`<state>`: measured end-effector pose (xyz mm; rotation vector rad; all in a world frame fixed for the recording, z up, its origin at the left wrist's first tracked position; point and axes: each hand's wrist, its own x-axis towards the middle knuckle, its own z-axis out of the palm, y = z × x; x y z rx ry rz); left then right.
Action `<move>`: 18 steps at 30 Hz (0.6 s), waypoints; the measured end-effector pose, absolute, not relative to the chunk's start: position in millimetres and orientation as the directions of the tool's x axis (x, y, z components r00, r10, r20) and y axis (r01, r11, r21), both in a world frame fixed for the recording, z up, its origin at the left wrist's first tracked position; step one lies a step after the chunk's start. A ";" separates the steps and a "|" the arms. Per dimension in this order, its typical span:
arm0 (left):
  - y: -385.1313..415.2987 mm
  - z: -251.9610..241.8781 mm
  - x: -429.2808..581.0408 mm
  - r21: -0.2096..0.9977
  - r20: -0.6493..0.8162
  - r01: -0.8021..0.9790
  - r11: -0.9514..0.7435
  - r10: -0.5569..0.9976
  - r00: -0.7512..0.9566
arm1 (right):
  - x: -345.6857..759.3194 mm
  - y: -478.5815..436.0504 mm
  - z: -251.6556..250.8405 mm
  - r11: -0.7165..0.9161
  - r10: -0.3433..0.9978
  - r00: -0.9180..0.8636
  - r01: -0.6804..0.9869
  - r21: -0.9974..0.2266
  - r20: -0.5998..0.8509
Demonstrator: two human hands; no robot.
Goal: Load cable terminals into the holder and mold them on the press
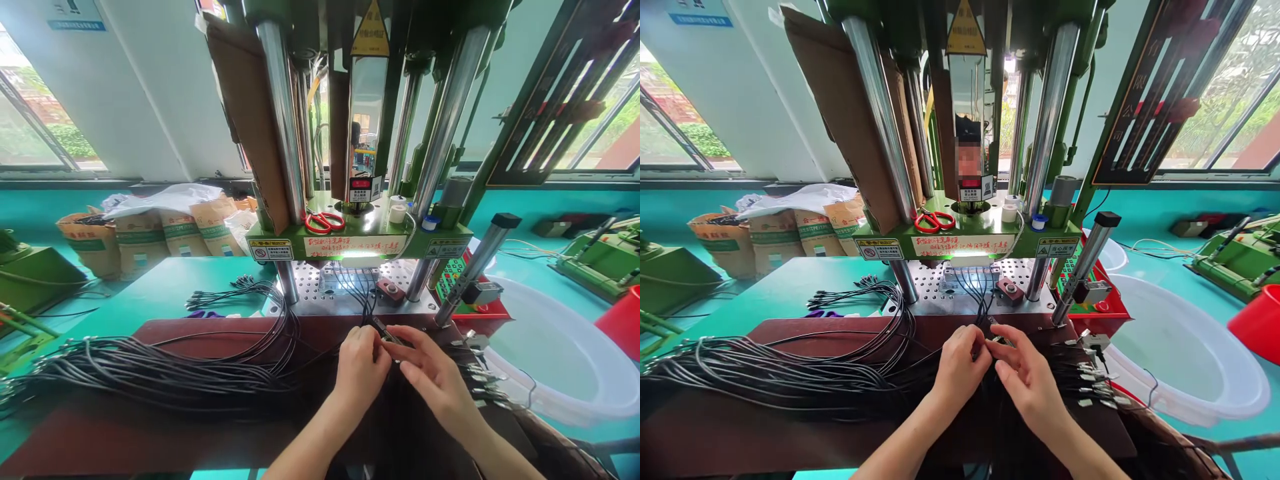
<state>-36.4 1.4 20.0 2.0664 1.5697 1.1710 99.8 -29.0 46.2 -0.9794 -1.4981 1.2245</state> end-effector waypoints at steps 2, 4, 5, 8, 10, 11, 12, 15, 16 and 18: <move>4.5 20.4 -39.5 0.631 0.448 0.680 -0.373 0.891 0.073 | 100.2 -23.5 46.9 0.103 0.970 -0.208 -0.126 -0.987 0.128; 8.6 21.4 -45.9 0.630 0.462 0.683 -0.370 0.885 0.054 | 101.0 -17.2 46.1 0.018 0.980 -0.187 -0.265 -0.964 0.069; 10.9 22.1 -50.2 0.647 0.458 0.673 -0.358 0.888 0.032 | 101.6 -13.7 45.3 -0.026 0.982 -0.187 -0.334 -0.942 0.040; 18.0 24.1 -64.3 0.750 0.390 0.599 -0.282 0.919 -0.056 | 103.4 -3.1 41.9 -0.142 0.973 -0.227 -0.482 -0.865 -0.033; 22.3 24.2 -72.1 0.795 0.334 0.557 -0.238 0.939 -0.076 | 103.6 2.1 40.1 -0.192 0.965 -0.253 -0.516 -0.834 -0.066; 24.3 23.5 -75.1 0.805 0.318 0.547 -0.230 0.946 -0.070 | 103.1 3.8 39.5 -0.210 0.962 -0.262 -0.522 -0.827 -0.078; 26.4 22.2 -77.3 0.811 0.313 0.536 -0.234 0.948 -0.060 | 102.3 5.2 39.0 -0.220 0.960 -0.268 -0.523 -0.823 -0.086; 32.4 15.2 -81.4 0.845 0.339 0.458 -0.278 0.939 -0.056 | 99.0 11.8 37.0 -0.224 0.957 -0.276 -0.501 -0.836 -0.090; 34.4 12.2 -82.3 0.857 0.341 0.431 -0.284 0.938 -0.059 | 98.2 17.0 35.5 -0.207 0.960 -0.269 -0.470 -0.858 -0.085; 38.0 6.2 -84.1 0.869 0.305 0.424 -0.256 0.951 -0.051 | 97.2 35.2 31.2 -0.104 0.979 -0.197 -0.298 -0.949 -0.045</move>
